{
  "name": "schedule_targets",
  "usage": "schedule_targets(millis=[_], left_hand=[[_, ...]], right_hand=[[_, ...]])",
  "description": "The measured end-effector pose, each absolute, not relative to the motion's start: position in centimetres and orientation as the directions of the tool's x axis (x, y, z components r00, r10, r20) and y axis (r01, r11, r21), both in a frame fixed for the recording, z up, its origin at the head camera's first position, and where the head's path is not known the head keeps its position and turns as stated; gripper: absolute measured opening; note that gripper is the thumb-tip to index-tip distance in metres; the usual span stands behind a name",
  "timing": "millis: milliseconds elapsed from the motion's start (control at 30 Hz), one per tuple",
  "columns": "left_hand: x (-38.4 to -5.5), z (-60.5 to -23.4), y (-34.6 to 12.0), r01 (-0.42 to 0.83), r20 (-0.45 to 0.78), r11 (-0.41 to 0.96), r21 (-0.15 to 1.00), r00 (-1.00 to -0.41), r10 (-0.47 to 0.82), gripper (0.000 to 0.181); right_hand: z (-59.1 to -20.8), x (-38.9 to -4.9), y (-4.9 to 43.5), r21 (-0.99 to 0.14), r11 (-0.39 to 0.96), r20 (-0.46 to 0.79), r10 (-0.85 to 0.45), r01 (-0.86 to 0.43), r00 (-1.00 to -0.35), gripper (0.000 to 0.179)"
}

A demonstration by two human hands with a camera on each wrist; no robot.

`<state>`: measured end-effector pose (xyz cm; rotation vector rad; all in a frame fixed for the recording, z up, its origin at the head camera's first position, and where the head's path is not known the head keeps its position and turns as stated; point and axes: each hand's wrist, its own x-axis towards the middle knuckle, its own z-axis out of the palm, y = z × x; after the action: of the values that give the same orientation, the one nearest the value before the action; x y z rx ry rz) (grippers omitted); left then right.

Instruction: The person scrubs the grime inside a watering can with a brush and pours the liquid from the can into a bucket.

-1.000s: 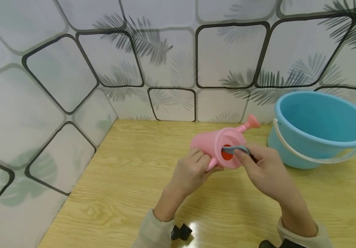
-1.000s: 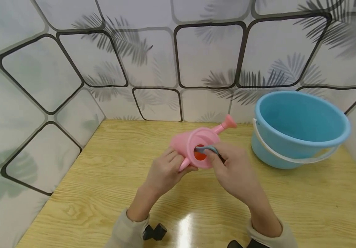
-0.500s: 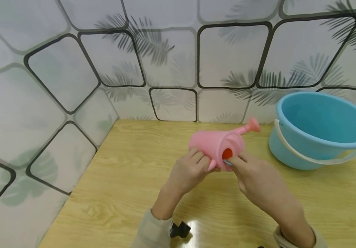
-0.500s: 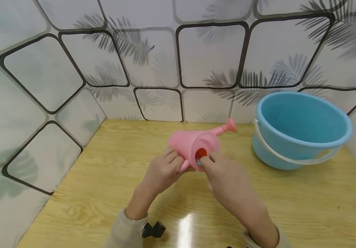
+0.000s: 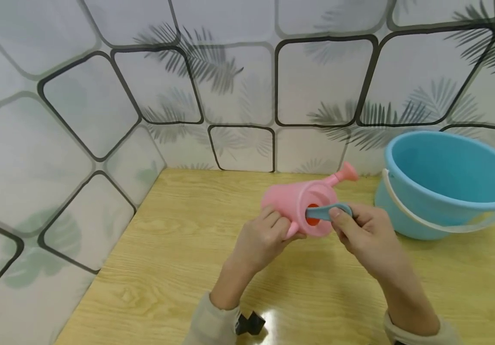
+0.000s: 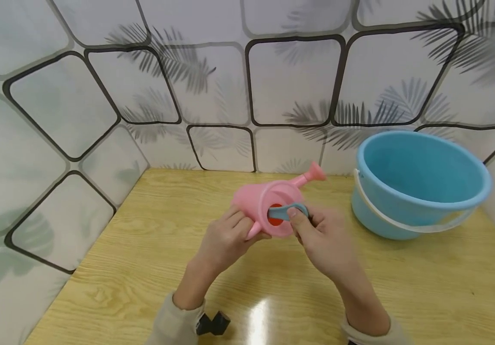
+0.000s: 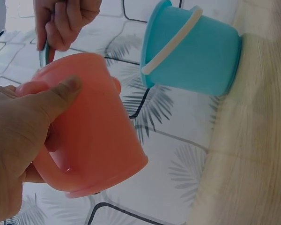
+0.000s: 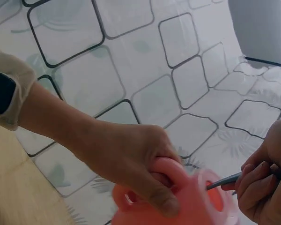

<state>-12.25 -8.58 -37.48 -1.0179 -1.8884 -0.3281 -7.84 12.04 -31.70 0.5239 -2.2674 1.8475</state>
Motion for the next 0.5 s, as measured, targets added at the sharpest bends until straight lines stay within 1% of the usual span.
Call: schedule_targets(millis=[133, 233, 333, 400, 500], left_hand=[[-12.17, -37.41, -8.43, 0.756, 0.838, 0.632, -0.17, -0.227, 0.496, 0.048], [-12.2, -37.42, -8.42, 0.751, 0.841, 0.642, -0.155, -0.242, 0.485, 0.049], [-12.22, -37.46, -8.38, 0.749, 0.842, 0.644, -0.156, -0.24, 0.483, 0.05], [-12.19, -37.55, -8.28, 0.748, 0.842, 0.645, -0.156, -0.24, 0.483, 0.049], [-12.08, -37.64, -8.2, 0.749, 0.838, 0.644, -0.153, -0.247, 0.487, 0.047]], right_hand=[[-31.88, -7.83, 11.36, -0.913, 0.19, 0.334, -0.163, -0.362, -0.928, 0.036], [-31.67, -7.65, 11.78, -0.927, 0.129, 0.338, -0.122, -0.352, -0.933, 0.036], [-31.59, -7.55, 12.12, -0.941, 0.066, 0.324, -0.108, -0.332, -0.94, 0.035], [-31.75, -7.69, 11.87, -0.948, 0.072, 0.299, -0.127, -0.31, -0.946, 0.035], [-31.91, -7.85, 11.42, -0.949, 0.121, 0.273, -0.142, -0.29, -0.952, 0.035]])
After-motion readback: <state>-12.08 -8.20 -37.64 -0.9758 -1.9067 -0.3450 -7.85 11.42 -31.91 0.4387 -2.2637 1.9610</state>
